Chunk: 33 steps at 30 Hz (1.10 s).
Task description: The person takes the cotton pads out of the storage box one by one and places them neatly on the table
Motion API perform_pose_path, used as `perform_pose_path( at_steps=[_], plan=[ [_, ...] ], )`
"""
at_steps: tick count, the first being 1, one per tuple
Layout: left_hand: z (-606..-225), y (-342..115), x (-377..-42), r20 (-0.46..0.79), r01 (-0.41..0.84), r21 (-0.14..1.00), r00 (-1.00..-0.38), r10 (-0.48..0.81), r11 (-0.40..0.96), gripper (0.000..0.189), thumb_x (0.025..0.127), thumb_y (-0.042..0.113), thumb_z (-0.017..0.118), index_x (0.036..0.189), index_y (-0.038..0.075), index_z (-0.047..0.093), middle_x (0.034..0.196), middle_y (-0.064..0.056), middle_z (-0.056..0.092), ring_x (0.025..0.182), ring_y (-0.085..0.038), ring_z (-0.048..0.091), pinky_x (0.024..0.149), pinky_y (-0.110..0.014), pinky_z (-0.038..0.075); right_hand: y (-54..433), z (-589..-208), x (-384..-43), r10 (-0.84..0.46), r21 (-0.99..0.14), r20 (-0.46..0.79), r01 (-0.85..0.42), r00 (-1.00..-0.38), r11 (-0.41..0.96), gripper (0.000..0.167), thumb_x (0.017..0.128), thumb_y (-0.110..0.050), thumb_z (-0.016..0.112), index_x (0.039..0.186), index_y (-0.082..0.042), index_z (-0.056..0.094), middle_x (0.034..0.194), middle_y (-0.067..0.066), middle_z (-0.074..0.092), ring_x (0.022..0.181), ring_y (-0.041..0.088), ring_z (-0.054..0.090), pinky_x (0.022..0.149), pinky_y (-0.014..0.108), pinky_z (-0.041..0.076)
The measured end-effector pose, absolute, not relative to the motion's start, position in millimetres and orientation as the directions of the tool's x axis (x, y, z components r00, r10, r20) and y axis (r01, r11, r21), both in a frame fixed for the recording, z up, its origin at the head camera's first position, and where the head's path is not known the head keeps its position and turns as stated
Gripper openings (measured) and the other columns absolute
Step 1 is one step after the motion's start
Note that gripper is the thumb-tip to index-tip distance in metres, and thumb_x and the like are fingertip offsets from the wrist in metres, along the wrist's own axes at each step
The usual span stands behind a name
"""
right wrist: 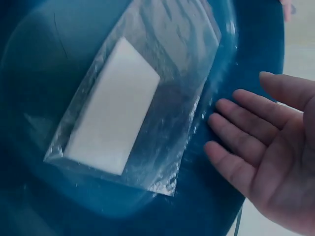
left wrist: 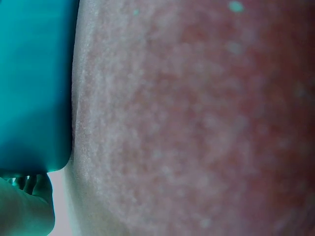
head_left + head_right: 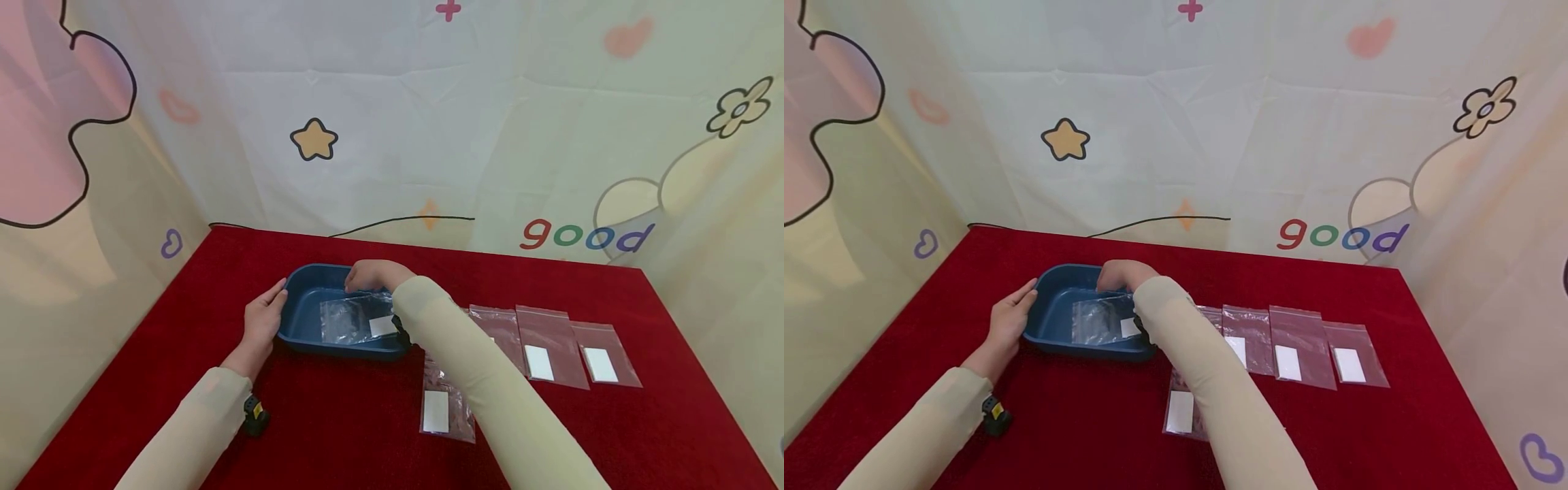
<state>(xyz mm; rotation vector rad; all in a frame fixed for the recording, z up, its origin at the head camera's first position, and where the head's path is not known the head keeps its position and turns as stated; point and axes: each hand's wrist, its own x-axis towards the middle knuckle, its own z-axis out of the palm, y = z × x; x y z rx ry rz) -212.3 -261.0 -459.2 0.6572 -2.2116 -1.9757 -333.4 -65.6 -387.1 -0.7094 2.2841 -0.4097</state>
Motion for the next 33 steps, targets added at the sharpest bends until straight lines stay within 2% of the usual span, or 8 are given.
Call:
perform_pose_path(
  at_steps=[6, 13, 16, 19, 22, 25, 28, 33],
  plan=[
    [-461, -260, -213, -0.19, -0.234, 0.969, -0.904, -0.383, 0.073, 0.046, 0.11, 0.021, 0.046, 0.154, 0.01, 0.045, 0.165, -0.012, 0.038, 0.157, -0.028, 0.031, 0.129, -0.045, 0.029, -70, -391, -331, -0.562, -0.424, -0.57, -0.371, -0.6, 0.826, 0.051, 0.103, -0.016, 0.057, 0.153, -0.005, 0.047, 0.161, 0.015, 0.045, 0.146, 0.033, 0.045, 0.122, 0.049, 0.041],
    [-463, -261, -215, -0.194, -0.241, 0.968, -0.902, -0.386, 0.076, 0.046, 0.11, 0.021, 0.047, 0.155, 0.011, 0.045, 0.165, -0.011, 0.038, 0.157, -0.027, 0.03, 0.129, -0.045, 0.029, -70, -394, -335, -0.528, -0.381, -0.609, -0.366, -0.592, 0.849, 0.045, 0.105, -0.014, 0.052, 0.149, -0.01, 0.054, 0.158, 0.013, 0.048, 0.143, 0.031, 0.047, 0.118, 0.048, 0.045],
    [-464, -262, -216, -0.193, -0.239, 0.968, -0.904, -0.381, 0.075, 0.047, 0.109, 0.021, 0.048, 0.155, 0.011, 0.045, 0.165, -0.011, 0.038, 0.157, -0.028, 0.03, 0.129, -0.045, 0.028, -72, -392, -336, -0.526, -0.343, -0.624, -0.401, -0.578, 0.849, 0.042, 0.105, -0.012, 0.051, 0.146, -0.009, 0.057, 0.155, 0.014, 0.051, 0.137, 0.029, 0.052, 0.116, 0.046, 0.047],
    [-464, -262, -216, -0.19, -0.235, 0.969, -0.907, -0.376, 0.076, 0.047, 0.11, 0.021, 0.047, 0.155, 0.011, 0.044, 0.166, -0.011, 0.037, 0.158, -0.027, 0.029, 0.13, -0.045, 0.028, -75, -390, -334, -0.507, -0.257, -0.663, -0.468, -0.551, 0.845, 0.041, 0.104, -0.01, 0.052, 0.144, -0.006, 0.059, 0.153, 0.014, 0.054, 0.122, 0.023, 0.056, 0.113, 0.039, 0.05],
    [-463, -263, -215, -0.193, -0.238, 0.968, -0.906, -0.376, 0.077, 0.047, 0.11, 0.021, 0.046, 0.155, 0.012, 0.044, 0.166, -0.01, 0.036, 0.158, -0.026, 0.028, 0.13, -0.045, 0.027, -78, -388, -333, -0.431, -0.139, -0.701, -0.484, -0.569, 0.864, 0.035, 0.101, -0.014, 0.059, 0.135, -0.005, 0.065, 0.145, 0.01, 0.06, 0.106, 0.017, 0.055, 0.104, 0.031, 0.053],
    [-462, -263, -214, -0.194, -0.239, 0.968, -0.907, -0.375, 0.077, 0.047, 0.11, 0.021, 0.045, 0.156, 0.012, 0.043, 0.167, -0.01, 0.035, 0.158, -0.027, 0.028, 0.13, -0.045, 0.027, -80, -386, -332, -0.334, -0.077, -0.703, -0.399, -0.628, 0.914, 0.03, 0.095, -0.02, 0.07, 0.123, -0.007, 0.071, 0.132, 0.007, 0.067, 0.097, 0.016, 0.057, 0.096, 0.029, 0.055],
    [-463, -263, -214, -0.193, -0.238, 0.968, -0.905, -0.379, 0.077, 0.047, 0.11, 0.022, 0.045, 0.156, 0.012, 0.043, 0.167, -0.01, 0.036, 0.158, -0.027, 0.029, 0.13, -0.046, 0.028, -80, -385, -331, -0.298, -0.1, -0.685, -0.319, -0.665, 0.942, 0.03, 0.09, -0.019, 0.077, 0.117, -0.007, 0.073, 0.121, 0.006, 0.07, 0.093, 0.016, 0.058, 0.088, 0.029, 0.058],
    [-464, -264, -215, -0.183, -0.235, 0.968, -0.903, -0.389, 0.088, 0.046, 0.11, 0.022, 0.045, 0.155, 0.011, 0.044, 0.165, -0.012, 0.038, 0.157, -0.028, 0.031, 0.129, -0.046, 0.029, -76, -384, -333, -0.331, -0.183, -0.703, -0.289, -0.63, 0.94, 0.022, 0.096, -0.014, 0.069, 0.115, -0.003, 0.072, 0.104, 0.007, 0.067, 0.077, 0.014, 0.058, 0.069, 0.024, 0.053]
  ],
)
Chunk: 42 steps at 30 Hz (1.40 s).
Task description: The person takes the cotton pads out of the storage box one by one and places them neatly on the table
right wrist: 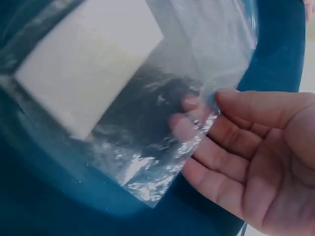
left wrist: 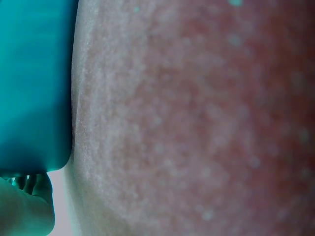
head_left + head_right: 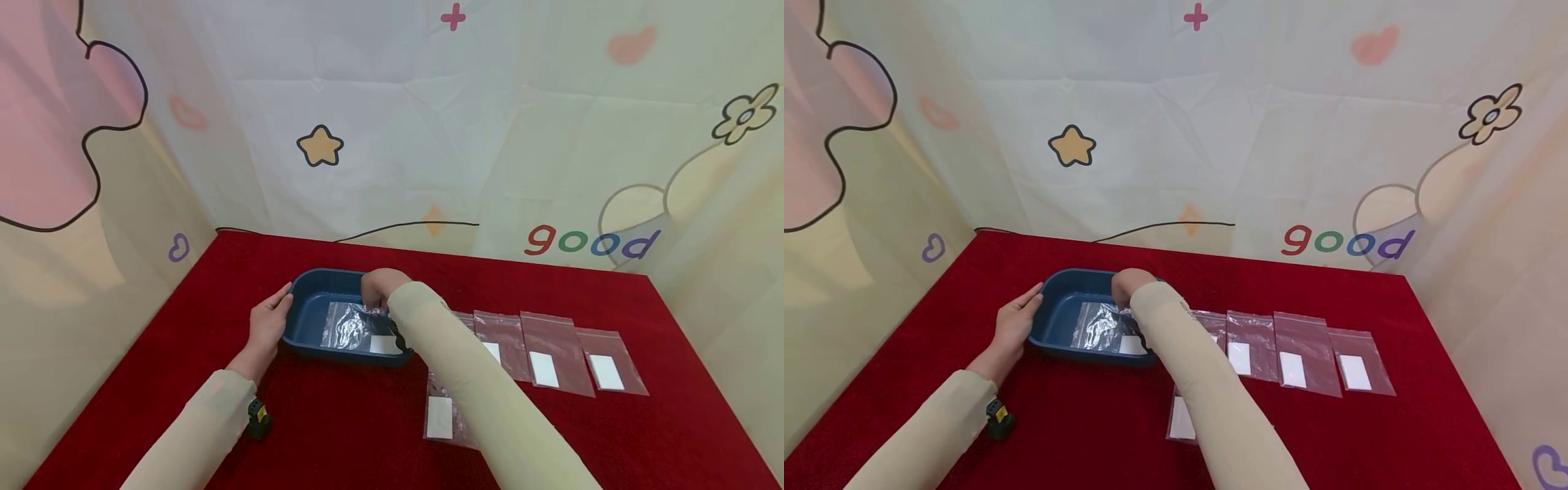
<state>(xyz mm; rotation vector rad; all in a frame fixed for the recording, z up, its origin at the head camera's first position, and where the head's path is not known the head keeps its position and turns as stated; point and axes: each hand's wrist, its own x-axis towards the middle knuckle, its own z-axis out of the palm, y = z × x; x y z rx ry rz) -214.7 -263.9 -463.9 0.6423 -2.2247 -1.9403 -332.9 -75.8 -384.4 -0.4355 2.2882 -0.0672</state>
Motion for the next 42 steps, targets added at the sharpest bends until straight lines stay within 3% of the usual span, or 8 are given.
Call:
perform_pose_path(
  at_steps=[2, 6, 10, 13, 21, 29, 38, 42],
  plan=[
    [-464, -264, -215, -0.187, -0.238, 0.967, -0.901, -0.391, 0.086, 0.046, 0.11, 0.022, 0.045, 0.155, 0.011, 0.044, 0.165, -0.012, 0.038, 0.157, -0.028, 0.031, 0.129, -0.046, 0.029, -73, -385, -334, -0.352, -0.242, -0.715, -0.258, -0.605, 0.935, 0.02, 0.098, -0.013, 0.066, 0.113, -0.002, 0.072, 0.103, 0.008, 0.066, 0.077, 0.015, 0.06, 0.068, 0.024, 0.052],
    [-465, -264, -215, -0.192, -0.245, 0.966, -0.896, -0.4, 0.084, 0.046, 0.11, 0.022, 0.045, 0.155, 0.011, 0.045, 0.165, -0.012, 0.039, 0.156, -0.028, 0.032, 0.129, -0.046, 0.03, -65, -387, -336, -0.401, -0.362, -0.688, -0.192, -0.606, 0.912, 0.011, 0.094, -0.01, 0.072, 0.103, -0.006, 0.073, 0.115, 0.013, 0.068, 0.091, 0.021, 0.063, 0.078, 0.031, 0.056],
    [-465, -264, -215, -0.186, -0.238, 0.968, -0.897, -0.401, 0.083, 0.046, 0.11, 0.022, 0.046, 0.155, 0.01, 0.045, 0.164, -0.013, 0.039, 0.156, -0.029, 0.032, 0.128, -0.046, 0.03, -59, -382, -334, -0.439, -0.429, -0.655, -0.176, -0.615, 0.886, 0.004, 0.093, -0.01, 0.073, 0.095, -0.008, 0.073, 0.104, 0.012, 0.073, 0.082, 0.02, 0.068, 0.073, 0.031, 0.058],
    [-464, -263, -215, -0.185, -0.232, 0.97, -0.901, -0.393, 0.077, 0.046, 0.11, 0.021, 0.046, 0.155, 0.01, 0.045, 0.165, -0.013, 0.038, 0.156, -0.029, 0.031, 0.129, -0.046, 0.03, -56, -372, -332, -0.473, -0.465, -0.649, -0.18, -0.597, 0.866, 0.01, 0.099, -0.009, 0.065, 0.105, -0.006, 0.072, 0.094, 0.008, 0.075, 0.072, 0.018, 0.072, 0.067, 0.028, 0.059],
    [-460, -263, -213, -0.187, -0.229, 0.971, -0.909, -0.374, 0.071, 0.047, 0.11, 0.022, 0.046, 0.156, 0.011, 0.043, 0.167, -0.011, 0.035, 0.158, -0.029, 0.029, 0.129, -0.046, 0.029, -48, -351, -331, -0.541, -0.527, -0.605, -0.216, -0.584, 0.822, 0.024, 0.106, -0.009, 0.052, 0.118, -0.004, 0.073, 0.097, 0.008, 0.076, 0.083, 0.021, 0.078, 0.061, 0.025, 0.059],
    [-462, -263, -212, -0.181, -0.224, 0.972, -0.911, -0.37, 0.075, 0.047, 0.11, 0.021, 0.046, 0.156, 0.01, 0.043, 0.166, -0.012, 0.036, 0.157, -0.029, 0.029, 0.128, -0.045, 0.03, -36, -347, -332, -0.558, -0.589, -0.558, -0.18, -0.615, 0.788, 0.025, 0.106, -0.011, 0.051, 0.12, -0.003, 0.071, 0.096, 0.008, 0.075, 0.079, 0.019, 0.077, 0.063, 0.025, 0.059],
    [-463, -263, -213, -0.184, -0.229, 0.97, -0.91, -0.372, 0.08, 0.047, 0.11, 0.021, 0.045, 0.156, 0.011, 0.043, 0.167, -0.012, 0.034, 0.158, -0.029, 0.027, 0.129, -0.047, 0.028, -26, -341, -330, -0.58, -0.672, -0.483, -0.147, -0.656, 0.726, 0.028, 0.105, -0.013, 0.055, 0.129, -0.003, 0.067, 0.113, 0.014, 0.075, 0.085, 0.02, 0.078, 0.065, 0.023, 0.06],
    [-463, -262, -213, -0.183, -0.229, 0.97, -0.907, -0.38, 0.079, 0.047, 0.11, 0.02, 0.046, 0.155, 0.011, 0.044, 0.166, -0.013, 0.036, 0.158, -0.029, 0.028, 0.13, -0.046, 0.028, -22, -338, -328, -0.572, -0.715, -0.442, -0.113, -0.691, 0.69, 0.031, 0.105, -0.014, 0.057, 0.133, -0.004, 0.064, 0.119, 0.016, 0.073, 0.088, 0.021, 0.078, 0.072, 0.024, 0.062]
  ],
)
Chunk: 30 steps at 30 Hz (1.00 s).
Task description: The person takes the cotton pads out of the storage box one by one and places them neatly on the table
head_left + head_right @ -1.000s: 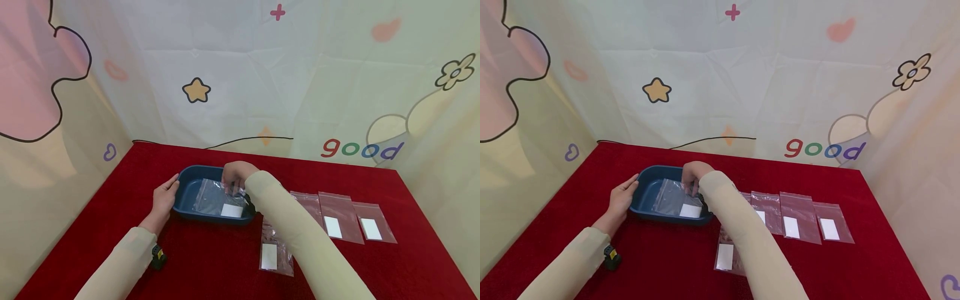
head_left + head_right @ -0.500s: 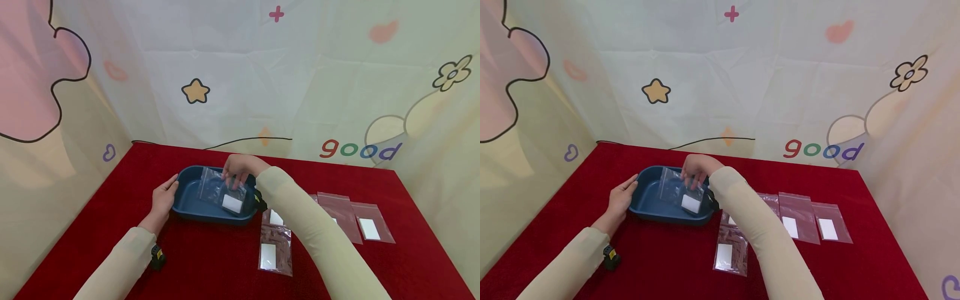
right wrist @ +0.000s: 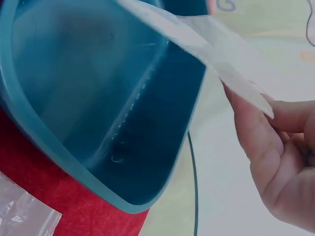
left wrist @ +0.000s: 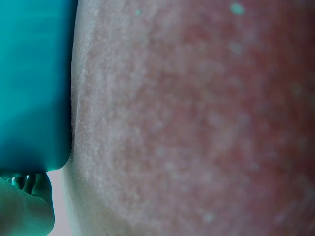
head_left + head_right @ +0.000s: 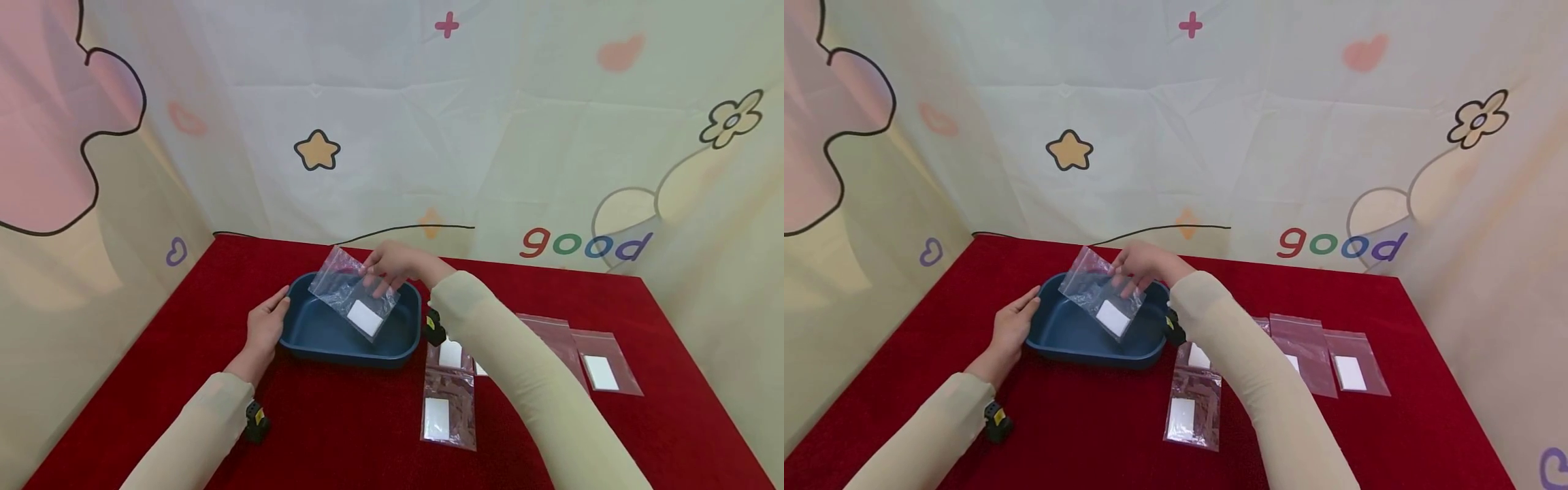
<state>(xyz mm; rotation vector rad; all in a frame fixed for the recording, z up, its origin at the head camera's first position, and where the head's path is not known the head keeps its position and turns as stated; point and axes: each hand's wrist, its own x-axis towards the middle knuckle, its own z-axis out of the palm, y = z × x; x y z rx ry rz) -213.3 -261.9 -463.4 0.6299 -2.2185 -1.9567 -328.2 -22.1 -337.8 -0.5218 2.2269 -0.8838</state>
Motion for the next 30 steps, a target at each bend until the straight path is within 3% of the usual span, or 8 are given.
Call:
perform_pose_path(
  at_steps=[6, 12, 16, 21, 23, 26, 30],
  plan=[
    [-463, -261, -214, -0.175, -0.221, 0.972, -0.908, -0.38, 0.08, 0.046, 0.11, 0.02, 0.047, 0.155, 0.01, 0.045, 0.165, -0.013, 0.038, 0.157, -0.028, 0.03, 0.13, -0.045, 0.028, -10, -333, -317, -0.575, -0.784, -0.358, -0.099, -0.736, 0.613, 0.037, 0.104, -0.014, 0.057, 0.139, -0.004, 0.06, 0.126, 0.017, 0.071, 0.089, 0.02, 0.079, 0.082, 0.028, 0.063],
    [-462, -260, -215, -0.174, -0.223, 0.971, -0.907, -0.383, 0.088, 0.046, 0.11, 0.021, 0.047, 0.155, 0.01, 0.045, 0.165, -0.013, 0.038, 0.157, -0.029, 0.031, 0.129, -0.046, 0.029, 6, -336, -303, -0.582, -0.855, -0.307, -0.051, -0.753, 0.516, 0.038, 0.107, -0.016, 0.053, 0.142, -0.001, 0.058, 0.132, 0.02, 0.07, 0.089, 0.018, 0.08, 0.078, 0.028, 0.064],
    [-463, -260, -214, -0.172, -0.217, 0.973, -0.91, -0.378, 0.079, 0.047, 0.11, 0.021, 0.047, 0.155, 0.01, 0.045, 0.165, -0.013, 0.038, 0.157, -0.029, 0.031, 0.129, -0.046, 0.029, 20, -339, -293, -0.574, -0.894, -0.281, -0.008, -0.769, 0.448, 0.036, 0.107, -0.016, 0.052, 0.14, -0.003, 0.059, 0.134, 0.02, 0.069, 0.094, 0.019, 0.079, 0.083, 0.032, 0.064],
    [-463, -260, -213, -0.172, -0.215, 0.974, -0.912, -0.373, 0.075, 0.047, 0.11, 0.021, 0.047, 0.155, 0.01, 0.045, 0.165, -0.013, 0.038, 0.156, -0.029, 0.031, 0.128, -0.046, 0.03, 42, -344, -274, -0.559, -0.934, -0.233, 0.024, -0.796, 0.356, 0.036, 0.107, -0.016, 0.053, 0.14, -0.004, 0.061, 0.135, 0.019, 0.067, 0.088, 0.015, 0.078, 0.078, 0.028, 0.064],
    [-463, -261, -212, -0.175, -0.216, 0.974, -0.912, -0.371, 0.072, 0.047, 0.11, 0.021, 0.047, 0.155, 0.01, 0.044, 0.165, -0.013, 0.038, 0.157, -0.029, 0.03, 0.129, -0.046, 0.029, 52, -348, -265, -0.55, -0.949, -0.221, 0.049, -0.805, 0.311, 0.037, 0.107, -0.014, 0.053, 0.141, -0.003, 0.06, 0.127, 0.017, 0.069, 0.084, 0.012, 0.078, 0.074, 0.025, 0.063],
    [-462, -261, -212, -0.177, -0.217, 0.974, -0.913, -0.368, 0.07, 0.047, 0.11, 0.021, 0.047, 0.155, 0.01, 0.044, 0.166, -0.012, 0.037, 0.157, -0.029, 0.029, 0.129, -0.045, 0.028, 65, -356, -253, -0.541, -0.962, -0.222, 0.09, -0.811, 0.259, 0.038, 0.107, -0.013, 0.051, 0.143, -0.001, 0.057, 0.104, 0.007, 0.074, 0.077, 0.009, 0.075, 0.067, 0.021, 0.061],
    [-462, -262, -211, -0.18, -0.219, 0.974, -0.913, -0.366, 0.066, 0.047, 0.11, 0.021, 0.046, 0.155, 0.01, 0.044, 0.166, -0.012, 0.035, 0.158, -0.028, 0.027, 0.13, -0.045, 0.028, 80, -369, -242, -0.513, -0.967, -0.23, 0.133, -0.827, 0.219, 0.04, 0.107, -0.011, 0.05, 0.144, 0.002, 0.054, 0.086, -0.006, 0.066, 0.072, 0.006, 0.069, 0.072, 0.022, 0.062]
  ],
)
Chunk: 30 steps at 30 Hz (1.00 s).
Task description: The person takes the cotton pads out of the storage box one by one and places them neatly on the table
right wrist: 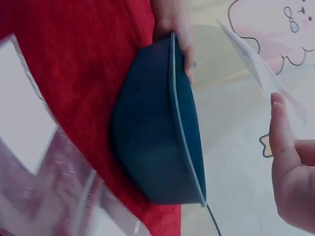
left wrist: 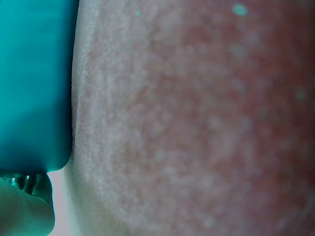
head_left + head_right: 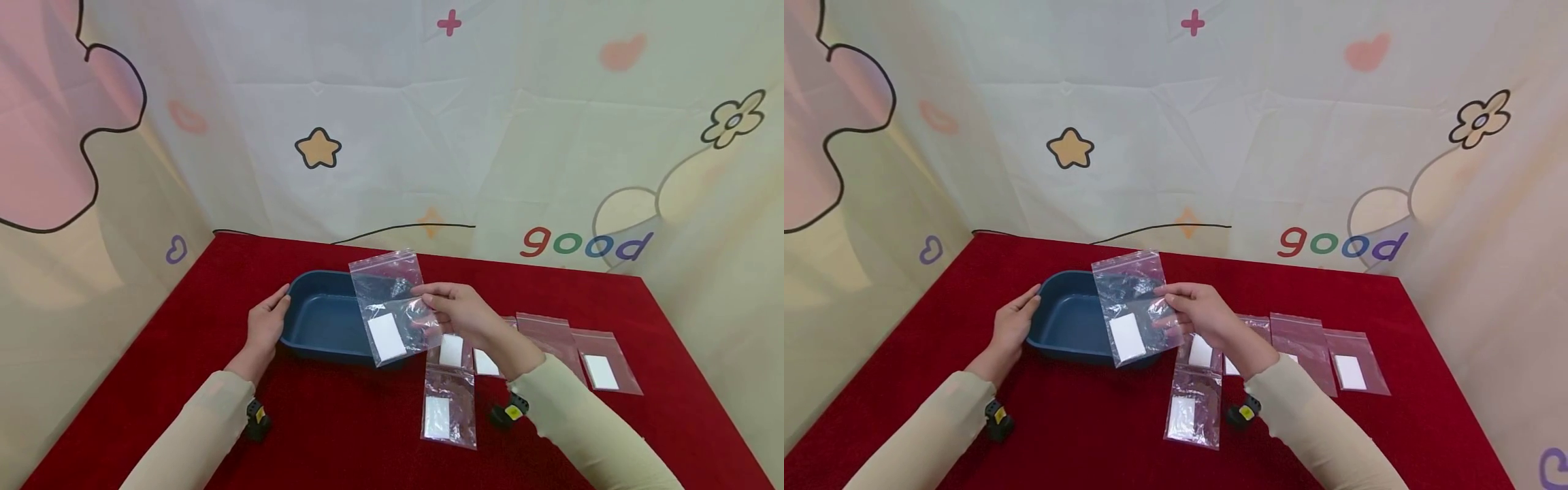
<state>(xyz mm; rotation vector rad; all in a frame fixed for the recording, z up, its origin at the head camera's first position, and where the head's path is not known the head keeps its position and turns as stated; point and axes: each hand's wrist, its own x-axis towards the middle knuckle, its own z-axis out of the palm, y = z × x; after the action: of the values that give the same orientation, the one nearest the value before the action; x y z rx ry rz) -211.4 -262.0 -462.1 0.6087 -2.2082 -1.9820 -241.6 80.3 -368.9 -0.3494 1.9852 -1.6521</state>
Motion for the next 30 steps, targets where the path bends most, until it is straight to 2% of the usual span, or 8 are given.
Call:
perform_pose_path(
  at_steps=[4, 10, 11, 13, 16, 19, 22, 30],
  plan=[
    [-463, -262, -211, -0.185, -0.222, 0.973, -0.91, -0.371, 0.059, 0.047, 0.11, 0.021, 0.047, 0.155, 0.011, 0.044, 0.166, -0.011, 0.036, 0.158, -0.027, 0.027, 0.13, -0.045, 0.027, 95, -382, -231, -0.489, -0.971, -0.233, 0.171, -0.841, 0.169, 0.041, 0.107, -0.01, 0.05, 0.145, 0.006, 0.051, 0.089, -0.011, 0.065, 0.072, 0.003, 0.064, 0.077, 0.026, 0.064],
    [-463, -262, -211, -0.188, -0.224, 0.973, -0.907, -0.376, 0.054, 0.046, 0.11, 0.021, 0.047, 0.155, 0.011, 0.045, 0.165, -0.012, 0.037, 0.157, -0.028, 0.03, 0.129, -0.044, 0.029, 117, -401, -210, -0.446, -0.962, -0.269, 0.222, -0.854, 0.157, 0.043, 0.108, -0.013, 0.049, 0.147, 0.005, 0.048, 0.087, -0.013, 0.062, 0.064, 0.002, 0.046, 0.062, 0.016, 0.048],
    [-463, -262, -211, -0.19, -0.226, 0.973, -0.907, -0.375, 0.054, 0.047, 0.11, 0.021, 0.047, 0.155, 0.011, 0.044, 0.166, -0.011, 0.037, 0.157, -0.028, 0.029, 0.129, -0.044, 0.029, 122, -404, -206, -0.444, -0.962, -0.272, 0.229, -0.854, 0.15, 0.043, 0.108, -0.013, 0.048, 0.147, 0.005, 0.049, 0.088, -0.013, 0.062, 0.064, 0.002, 0.047, 0.062, 0.016, 0.049],
    [-462, -262, -211, -0.191, -0.227, 0.972, -0.909, -0.371, 0.055, 0.047, 0.11, 0.022, 0.047, 0.155, 0.011, 0.044, 0.166, -0.011, 0.036, 0.157, -0.028, 0.029, 0.129, -0.045, 0.029, 131, -410, -199, -0.45, -0.963, -0.27, 0.241, -0.851, 0.121, 0.042, 0.108, -0.012, 0.047, 0.146, 0.004, 0.05, 0.095, -0.013, 0.067, 0.07, 0.002, 0.06, 0.069, 0.017, 0.057],
    [-462, -262, -211, -0.189, -0.226, 0.972, -0.909, -0.371, 0.059, 0.047, 0.11, 0.022, 0.046, 0.155, 0.011, 0.044, 0.166, -0.011, 0.036, 0.157, -0.028, 0.029, 0.129, -0.045, 0.029, 147, -419, -189, -0.464, -0.961, -0.267, 0.269, -0.845, 0.062, 0.033, 0.108, -0.013, 0.048, 0.137, -0.006, 0.062, 0.101, -0.013, 0.072, 0.083, 0.006, 0.075, 0.079, 0.025, 0.064],
    [-462, -263, -211, -0.188, -0.226, 0.972, -0.908, -0.375, 0.06, 0.047, 0.11, 0.022, 0.046, 0.155, 0.011, 0.044, 0.166, -0.011, 0.036, 0.157, -0.028, 0.029, 0.129, -0.045, 0.029, 163, -426, -180, -0.469, -0.955, -0.271, 0.295, -0.841, 0.022, 0.025, 0.108, -0.014, 0.049, 0.121, -0.02, 0.069, 0.101, -0.015, 0.074, 0.084, 0.007, 0.076, 0.078, 0.025, 0.064],
    [-463, -264, -212, -0.193, -0.231, 0.971, -0.907, -0.374, 0.057, 0.047, 0.11, 0.022, 0.045, 0.156, 0.012, 0.044, 0.167, -0.01, 0.035, 0.158, -0.027, 0.028, 0.129, -0.045, 0.028, 179, -434, -171, -0.479, -0.949, -0.275, 0.315, -0.834, -0.004, 0.027, 0.109, -0.014, 0.047, 0.113, -0.029, 0.07, 0.101, -0.016, 0.076, 0.085, 0.008, 0.077, 0.077, 0.024, 0.064],
    [-464, -263, -213, -0.2, -0.238, 0.969, -0.906, -0.372, 0.059, 0.047, 0.11, 0.022, 0.045, 0.156, 0.013, 0.043, 0.168, -0.009, 0.034, 0.158, -0.027, 0.027, 0.13, -0.046, 0.028, 217, -452, -155, -0.473, -0.933, -0.316, 0.36, -0.823, -0.003, 0.034, 0.11, -0.014, 0.045, 0.107, -0.035, 0.071, 0.098, -0.016, 0.076, 0.086, 0.008, 0.077, 0.077, 0.028, 0.064]
  ],
)
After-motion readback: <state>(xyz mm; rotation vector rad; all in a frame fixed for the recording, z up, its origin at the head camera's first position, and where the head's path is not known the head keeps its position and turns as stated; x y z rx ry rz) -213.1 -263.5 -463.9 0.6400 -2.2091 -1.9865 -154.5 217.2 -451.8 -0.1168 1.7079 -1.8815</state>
